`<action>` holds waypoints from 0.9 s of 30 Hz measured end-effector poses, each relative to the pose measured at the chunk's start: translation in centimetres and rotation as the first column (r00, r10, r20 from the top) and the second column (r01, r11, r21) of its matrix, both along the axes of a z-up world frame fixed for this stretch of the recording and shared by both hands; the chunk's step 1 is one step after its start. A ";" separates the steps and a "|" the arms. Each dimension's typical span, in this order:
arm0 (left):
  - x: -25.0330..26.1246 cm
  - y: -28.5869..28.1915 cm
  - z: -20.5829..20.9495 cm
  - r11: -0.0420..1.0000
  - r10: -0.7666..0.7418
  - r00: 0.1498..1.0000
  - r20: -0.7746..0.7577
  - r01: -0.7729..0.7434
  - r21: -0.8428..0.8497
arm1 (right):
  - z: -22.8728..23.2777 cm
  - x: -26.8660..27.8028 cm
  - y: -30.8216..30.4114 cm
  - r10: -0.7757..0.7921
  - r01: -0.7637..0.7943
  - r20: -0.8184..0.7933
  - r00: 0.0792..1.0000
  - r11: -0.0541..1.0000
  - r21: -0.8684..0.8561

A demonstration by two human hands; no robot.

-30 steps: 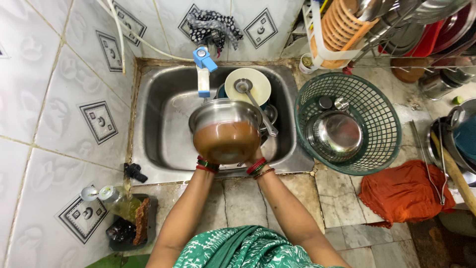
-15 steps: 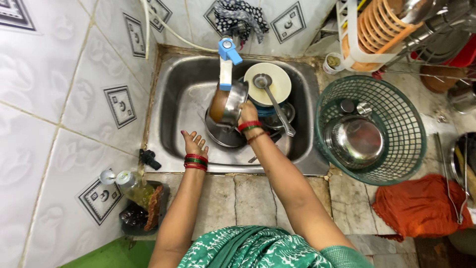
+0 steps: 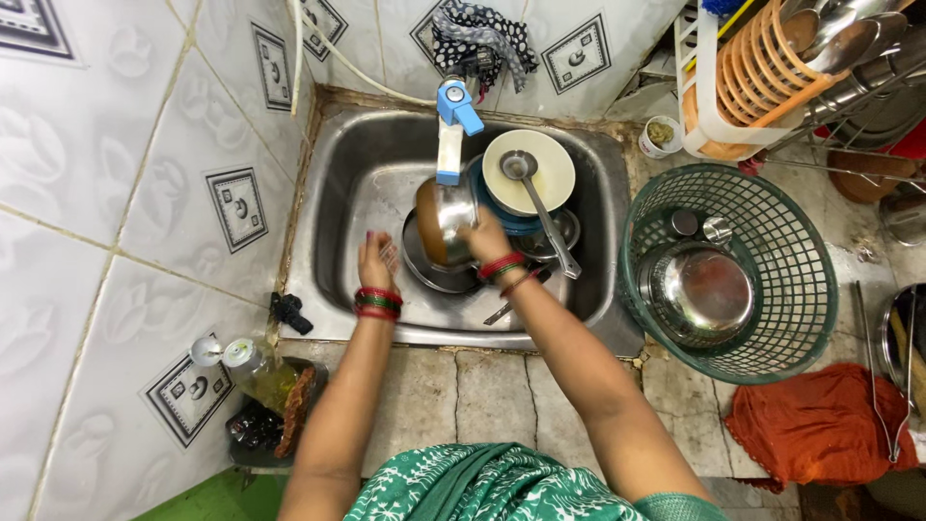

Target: The person stacks used steel pots, cups, and a rolling pin on the counter, then washes dishes one at a time at the kitchen sink, rinsing steel bowls, plates, a blue pot lid, and a large steel plate under the tap and placing cleaned items into a green drying basket beside the sink.

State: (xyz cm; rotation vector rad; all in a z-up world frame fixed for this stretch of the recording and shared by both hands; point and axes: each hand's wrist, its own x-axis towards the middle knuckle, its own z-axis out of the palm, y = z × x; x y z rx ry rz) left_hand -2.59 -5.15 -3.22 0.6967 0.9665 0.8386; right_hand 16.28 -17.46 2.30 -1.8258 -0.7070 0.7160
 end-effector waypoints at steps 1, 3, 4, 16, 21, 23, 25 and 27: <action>0.9 1.2 0.1 0.979 -0.048 0.997 -0.059 0.059 0.198 | 0.8 -2.0 -1.0 0.102 -0.092 0.110 0.989 0.991 -0.097; 3.9 3.7 0.3 0.850 -0.151 0.973 -0.173 0.217 0.480 | 2.2 -5.6 -2.3 0.297 -0.211 0.330 0.896 0.939 -0.272; 5.5 4.8 0.4 0.767 -0.208 0.951 -0.230 0.304 0.565 | 2.8 -6.7 -3.0 0.361 -0.256 0.432 0.826 0.924 -0.284; 15.7 2.9 7.7 -0.485 0.015 0.308 -0.951 0.834 0.263 | 6.6 -6.5 -6.8 0.452 -0.525 0.886 0.105 0.782 -0.337; 17.4 3.2 11.4 -0.553 0.128 0.243 -0.962 0.822 0.134 | 8.1 -4.6 -7.5 0.461 -0.619 0.886 0.046 0.709 -0.337; 17.4 4.2 12.8 -0.454 0.070 0.242 -0.968 0.872 0.185 | 8.7 -3.9 -8.0 0.446 -0.605 0.893 0.061 0.728 -0.322; 16.7 5.7 13.6 -0.271 0.028 0.251 -0.968 0.934 0.234 | 9.0 -3.3 -8.5 0.415 -0.562 0.908 0.056 0.765 -0.314; 15.8 7.4 13.7 -0.004 0.050 0.305 -0.951 0.952 0.305 | 9.1 -2.5 -8.7 0.367 -0.485 0.930 0.024 0.818 -0.310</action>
